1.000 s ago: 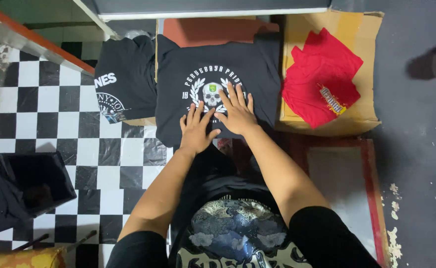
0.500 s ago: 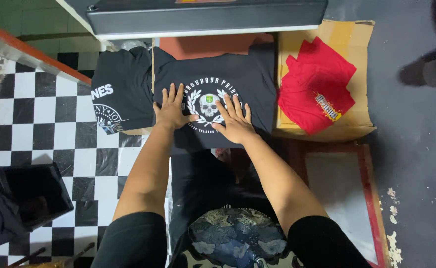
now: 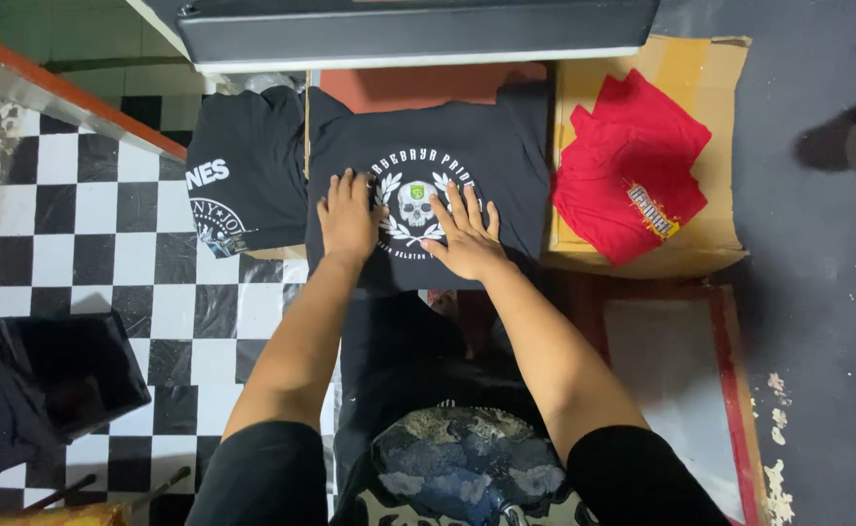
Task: The person places a black t-shirt on a heat press machine, aligns the design, and closes the press to apply heat. They then open the press, remove the t-shirt, and fold it before placing it on a pile.
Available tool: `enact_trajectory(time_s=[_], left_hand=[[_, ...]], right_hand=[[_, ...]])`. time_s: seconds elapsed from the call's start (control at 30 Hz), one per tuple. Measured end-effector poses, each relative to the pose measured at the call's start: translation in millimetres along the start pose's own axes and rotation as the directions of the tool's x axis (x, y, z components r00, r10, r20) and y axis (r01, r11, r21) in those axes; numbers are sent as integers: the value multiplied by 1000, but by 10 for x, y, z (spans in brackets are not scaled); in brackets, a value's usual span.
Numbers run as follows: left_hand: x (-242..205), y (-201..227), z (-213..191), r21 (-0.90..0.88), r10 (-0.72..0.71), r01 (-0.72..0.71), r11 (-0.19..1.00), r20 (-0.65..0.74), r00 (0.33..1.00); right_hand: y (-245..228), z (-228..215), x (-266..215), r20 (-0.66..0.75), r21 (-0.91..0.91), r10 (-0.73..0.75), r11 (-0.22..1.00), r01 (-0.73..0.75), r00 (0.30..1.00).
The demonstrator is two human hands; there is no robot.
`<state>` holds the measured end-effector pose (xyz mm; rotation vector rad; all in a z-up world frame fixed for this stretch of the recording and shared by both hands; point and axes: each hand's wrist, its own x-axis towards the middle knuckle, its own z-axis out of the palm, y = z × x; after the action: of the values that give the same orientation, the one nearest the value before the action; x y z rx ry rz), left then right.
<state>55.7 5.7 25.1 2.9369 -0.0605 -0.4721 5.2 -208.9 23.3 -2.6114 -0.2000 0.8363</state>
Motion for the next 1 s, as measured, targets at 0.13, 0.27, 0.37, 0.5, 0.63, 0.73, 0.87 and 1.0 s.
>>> enact_trajectory(time_s=[0.13,0.27,0.37,0.5,0.63,0.73,0.87,1.0], left_hand=[[-385,157,-125,-58,78,-76,995,21,997],[-448,59,-74,-42,59,-51,998,214,975],[-370,-26,16,-7,54,-54,999,264,963],[-287,-44,58,60,31,-49,997,277,960],[-355,26,-41,71,8,-28,997,271,962],[-390,18,-72,48,-3,-9,999,251,968],[-357,-51,-32,-36,28,-22,999,174,984],[0,-508,403,-210,-135,65,975,-336,932]], right_hand=[[44,43,46,-3,-10,-3,1000,3,1000],[64,55,60,-23,-1,-8,1000,8,1000],[-8,10,82,-89,-16,10,1000,-11,996],[-81,-18,365,-334,9,7,1000,-5,943],[-140,-244,254,-176,8,57,998,-56,983],[-132,-274,66,-61,-4,134,991,-134,989],[265,155,98,-514,67,100,995,-76,852],[646,102,-195,-813,184,261,963,-195,521]])
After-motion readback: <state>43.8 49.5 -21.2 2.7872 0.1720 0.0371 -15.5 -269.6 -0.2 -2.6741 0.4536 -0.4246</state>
